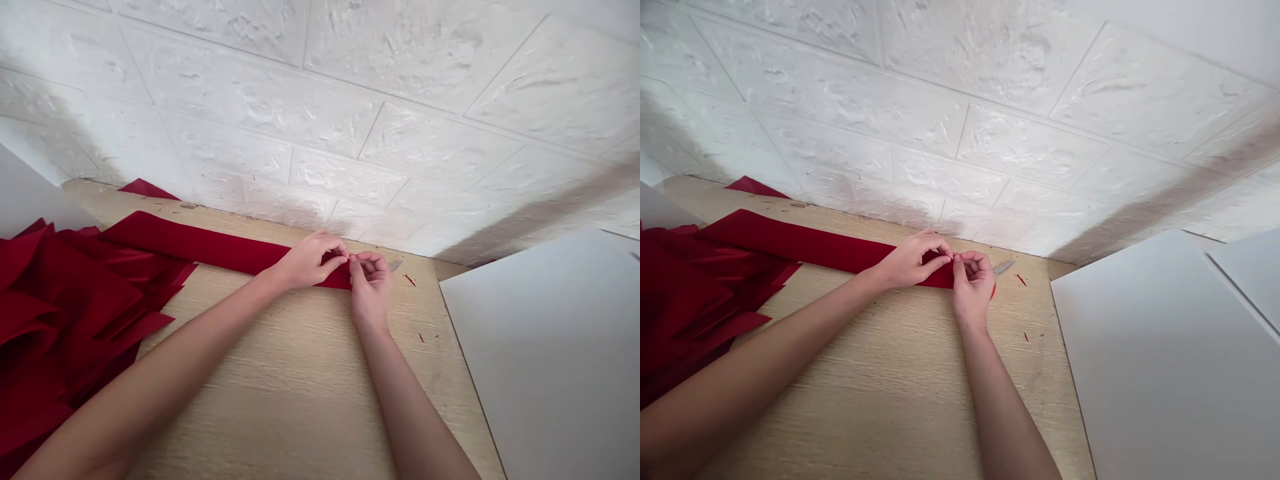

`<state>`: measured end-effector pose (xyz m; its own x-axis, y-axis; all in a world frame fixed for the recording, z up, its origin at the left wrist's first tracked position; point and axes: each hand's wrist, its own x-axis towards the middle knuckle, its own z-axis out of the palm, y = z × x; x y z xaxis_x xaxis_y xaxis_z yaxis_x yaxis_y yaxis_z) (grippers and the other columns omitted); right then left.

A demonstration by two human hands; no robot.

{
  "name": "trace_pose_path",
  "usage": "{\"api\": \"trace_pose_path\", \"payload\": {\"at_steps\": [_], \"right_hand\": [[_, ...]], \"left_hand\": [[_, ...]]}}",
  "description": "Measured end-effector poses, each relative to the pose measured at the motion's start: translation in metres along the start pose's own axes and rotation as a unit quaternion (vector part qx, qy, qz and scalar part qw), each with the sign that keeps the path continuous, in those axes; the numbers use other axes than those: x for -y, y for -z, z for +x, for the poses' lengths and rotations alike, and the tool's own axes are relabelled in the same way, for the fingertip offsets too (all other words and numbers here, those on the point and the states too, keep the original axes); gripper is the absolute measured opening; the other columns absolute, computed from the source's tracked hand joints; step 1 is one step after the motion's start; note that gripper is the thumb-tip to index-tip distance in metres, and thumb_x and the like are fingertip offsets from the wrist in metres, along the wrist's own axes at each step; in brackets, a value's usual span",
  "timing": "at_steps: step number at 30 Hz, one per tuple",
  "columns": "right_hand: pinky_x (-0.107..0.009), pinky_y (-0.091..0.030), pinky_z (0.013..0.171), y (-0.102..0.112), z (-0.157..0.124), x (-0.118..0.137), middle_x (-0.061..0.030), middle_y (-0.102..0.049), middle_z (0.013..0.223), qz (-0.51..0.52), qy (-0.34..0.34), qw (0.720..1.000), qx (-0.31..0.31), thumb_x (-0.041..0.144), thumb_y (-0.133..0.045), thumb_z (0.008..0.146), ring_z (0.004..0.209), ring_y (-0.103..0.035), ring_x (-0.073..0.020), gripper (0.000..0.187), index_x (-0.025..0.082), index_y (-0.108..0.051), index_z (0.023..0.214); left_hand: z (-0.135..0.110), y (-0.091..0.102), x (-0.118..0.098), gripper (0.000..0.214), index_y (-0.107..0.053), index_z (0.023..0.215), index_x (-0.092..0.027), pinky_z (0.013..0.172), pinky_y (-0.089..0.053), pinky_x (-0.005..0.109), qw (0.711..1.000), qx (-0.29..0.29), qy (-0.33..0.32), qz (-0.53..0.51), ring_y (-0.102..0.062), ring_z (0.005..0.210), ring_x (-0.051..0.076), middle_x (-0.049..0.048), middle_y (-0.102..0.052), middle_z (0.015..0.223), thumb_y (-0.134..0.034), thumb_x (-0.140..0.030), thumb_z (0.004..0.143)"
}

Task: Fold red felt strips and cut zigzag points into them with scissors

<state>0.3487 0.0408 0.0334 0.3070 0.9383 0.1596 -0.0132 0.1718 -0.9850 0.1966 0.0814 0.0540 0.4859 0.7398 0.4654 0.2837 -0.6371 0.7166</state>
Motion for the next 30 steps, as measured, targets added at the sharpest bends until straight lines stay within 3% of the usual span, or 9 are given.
{"api": "trace_pose_path", "payload": {"at_steps": [10,14,22,25,30], "right_hand": [[-0.038,-0.057,0.088,0.001,0.001,-0.001,-0.0025,-0.078,0.086,0.030,-0.004,1.000,0.005,0.036,-0.073,0.077,0.086,-0.074,-0.0196,0.024,0.025,-0.057,0.091],[-0.038,-0.057,0.090,0.001,0.001,-0.003,-0.0027,-0.078,0.087,0.033,-0.003,0.999,0.001,0.034,-0.074,0.077,0.088,-0.075,-0.0195,0.024,0.025,-0.056,0.090],[-0.035,-0.058,0.083,0.002,0.002,-0.006,-0.0015,-0.076,0.084,0.022,0.013,1.000,-0.005,0.034,-0.075,0.077,0.082,-0.073,-0.0179,0.023,0.024,-0.059,0.090],[-0.035,-0.059,0.080,0.001,0.002,-0.007,-0.0014,-0.076,0.083,0.021,0.019,1.000,-0.005,0.035,-0.075,0.077,0.080,-0.073,-0.0181,0.024,0.024,-0.058,0.089],[-0.037,-0.059,0.086,0.001,0.001,-0.008,-0.0036,-0.078,0.088,0.028,0.023,0.999,0.007,0.033,-0.074,0.079,0.087,-0.075,-0.0200,0.023,0.025,-0.055,0.089]], "left_hand": [[-0.003,-0.004,0.002,0.013,-0.068,0.088,-0.018,0.075,-0.051,0.029,0.999,-0.042,0.008,0.000,-0.063,0.088,0.018,0.0057,-0.069,0.088,-0.058,-0.023,0.094],[-0.004,-0.006,0.006,0.013,-0.070,0.089,-0.018,0.080,-0.050,0.030,0.997,-0.065,-0.011,0.027,-0.063,0.087,0.018,0.0050,-0.070,0.088,-0.060,-0.022,0.095],[-0.005,-0.009,0.012,0.013,-0.076,0.089,-0.020,0.084,-0.051,0.033,0.994,-0.095,-0.023,0.054,-0.064,0.085,0.018,0.0025,-0.076,0.088,-0.064,-0.022,0.095],[-0.005,-0.010,0.011,0.012,-0.078,0.087,-0.022,0.085,-0.052,0.033,0.994,-0.098,-0.003,0.039,-0.067,0.084,0.018,0.0008,-0.079,0.089,-0.068,-0.023,0.093],[-0.005,-0.009,0.007,0.008,-0.078,0.092,-0.021,0.075,-0.056,0.026,0.989,-0.118,0.089,-0.025,-0.071,0.081,0.016,0.0010,-0.078,0.088,-0.078,-0.023,0.084]]}}
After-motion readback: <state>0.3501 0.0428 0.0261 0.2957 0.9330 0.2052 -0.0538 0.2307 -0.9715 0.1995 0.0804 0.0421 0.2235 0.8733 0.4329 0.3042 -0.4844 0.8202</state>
